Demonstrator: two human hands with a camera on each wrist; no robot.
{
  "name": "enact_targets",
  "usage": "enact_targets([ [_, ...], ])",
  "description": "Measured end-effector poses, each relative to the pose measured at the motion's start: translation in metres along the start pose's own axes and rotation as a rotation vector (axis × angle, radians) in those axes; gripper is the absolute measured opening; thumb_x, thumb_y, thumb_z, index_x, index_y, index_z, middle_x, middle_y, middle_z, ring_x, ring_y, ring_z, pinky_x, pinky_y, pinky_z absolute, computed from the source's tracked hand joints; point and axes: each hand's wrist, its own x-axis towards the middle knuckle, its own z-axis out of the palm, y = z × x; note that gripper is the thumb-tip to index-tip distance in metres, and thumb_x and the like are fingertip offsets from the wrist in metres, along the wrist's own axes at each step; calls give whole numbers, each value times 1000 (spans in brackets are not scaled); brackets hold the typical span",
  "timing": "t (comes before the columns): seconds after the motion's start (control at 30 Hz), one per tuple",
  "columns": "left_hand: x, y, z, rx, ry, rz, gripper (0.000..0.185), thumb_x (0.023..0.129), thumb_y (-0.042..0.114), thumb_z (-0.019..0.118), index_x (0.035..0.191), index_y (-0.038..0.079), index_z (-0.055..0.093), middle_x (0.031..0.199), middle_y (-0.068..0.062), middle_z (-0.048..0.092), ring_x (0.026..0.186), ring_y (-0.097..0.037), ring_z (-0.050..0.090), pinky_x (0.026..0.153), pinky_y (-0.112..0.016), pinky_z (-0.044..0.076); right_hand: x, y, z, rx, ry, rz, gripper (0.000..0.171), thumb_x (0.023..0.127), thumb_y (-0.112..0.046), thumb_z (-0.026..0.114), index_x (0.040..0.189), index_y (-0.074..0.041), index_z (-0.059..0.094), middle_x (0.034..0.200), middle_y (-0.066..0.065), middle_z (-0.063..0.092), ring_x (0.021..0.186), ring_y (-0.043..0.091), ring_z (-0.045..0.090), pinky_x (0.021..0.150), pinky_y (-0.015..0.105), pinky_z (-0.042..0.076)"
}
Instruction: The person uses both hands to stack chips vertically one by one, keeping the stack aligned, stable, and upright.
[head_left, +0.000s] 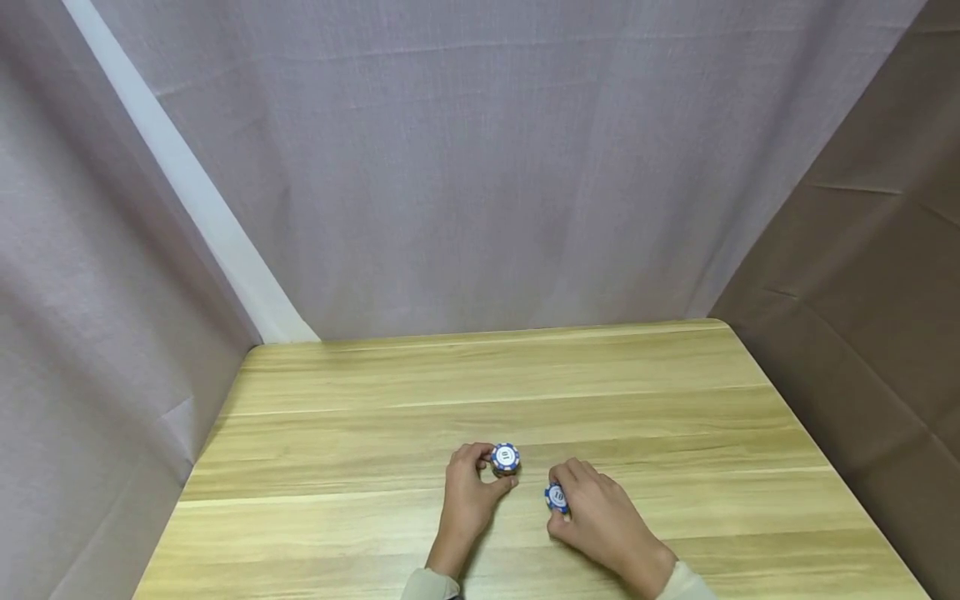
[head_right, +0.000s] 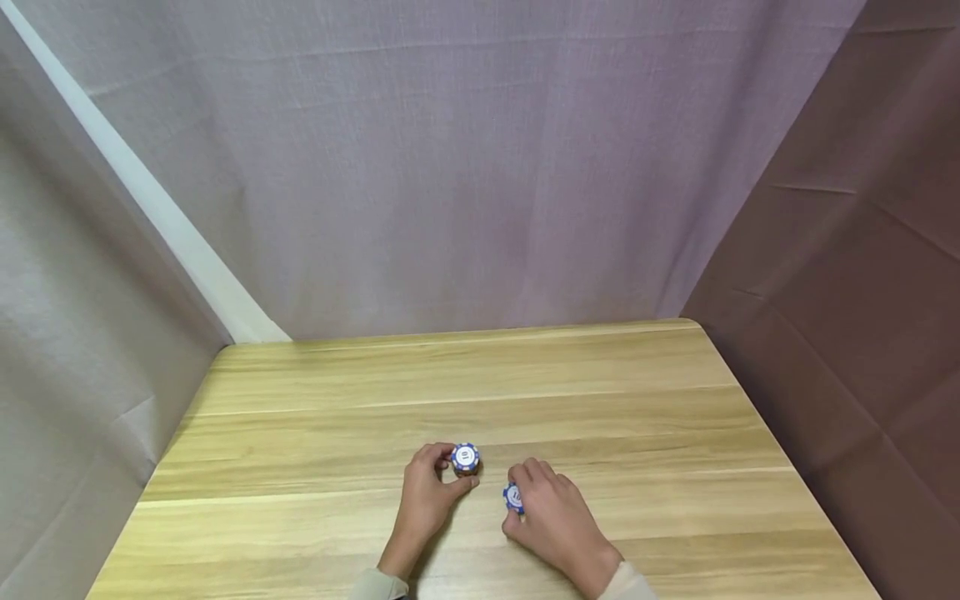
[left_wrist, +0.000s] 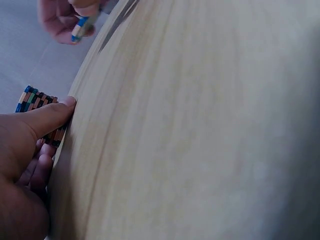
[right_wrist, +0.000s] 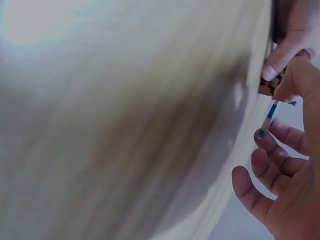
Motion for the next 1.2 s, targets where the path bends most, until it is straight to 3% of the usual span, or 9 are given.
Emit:
enact_targets([
  [0.27, 1, -2, 0, 5, -26, -28, 47, 69, 10, 98, 111, 6, 75, 103, 4, 67, 94, -11, 57, 85, -26, 53, 14, -5, -13, 57, 136, -50, 40, 72, -16, 79, 111, -15, 69, 103, -6, 62, 90, 8, 57, 71, 29, 56],
  [0.4, 2, -4, 1, 0, -34, -20, 47, 69, 11, 98, 110, 5, 75, 102, 3, 67, 94, -11, 57, 85, -27, 53, 24, -9, -18, 76, 163, -63, 43, 75, -16, 82, 116, -13, 71, 107, -4, 66, 95, 11, 62, 76, 32, 60],
  [0.77, 2, -6, 2, 20, -12, 12, 47, 70, 11, 97, 110, 3, 74, 98, 3, 67, 92, -12, 58, 84, -27, 54, 54, -25, -19, 86, 116, -82, 54, 82, -22, 85, 131, -7, 68, 117, 2, 72, 110, 20, 67, 92, 39, 61],
  [1.2, 2, -2, 1, 40, -7, 18, 43, 72, 7, 96, 109, 3, 75, 99, 3, 67, 92, -12, 58, 84, -27, 55, 60, -31, -1, 112, 59, -33, 49, 86, -23, 85, 128, -6, 69, 116, 4, 73, 106, 22, 68, 87, 44, 62],
])
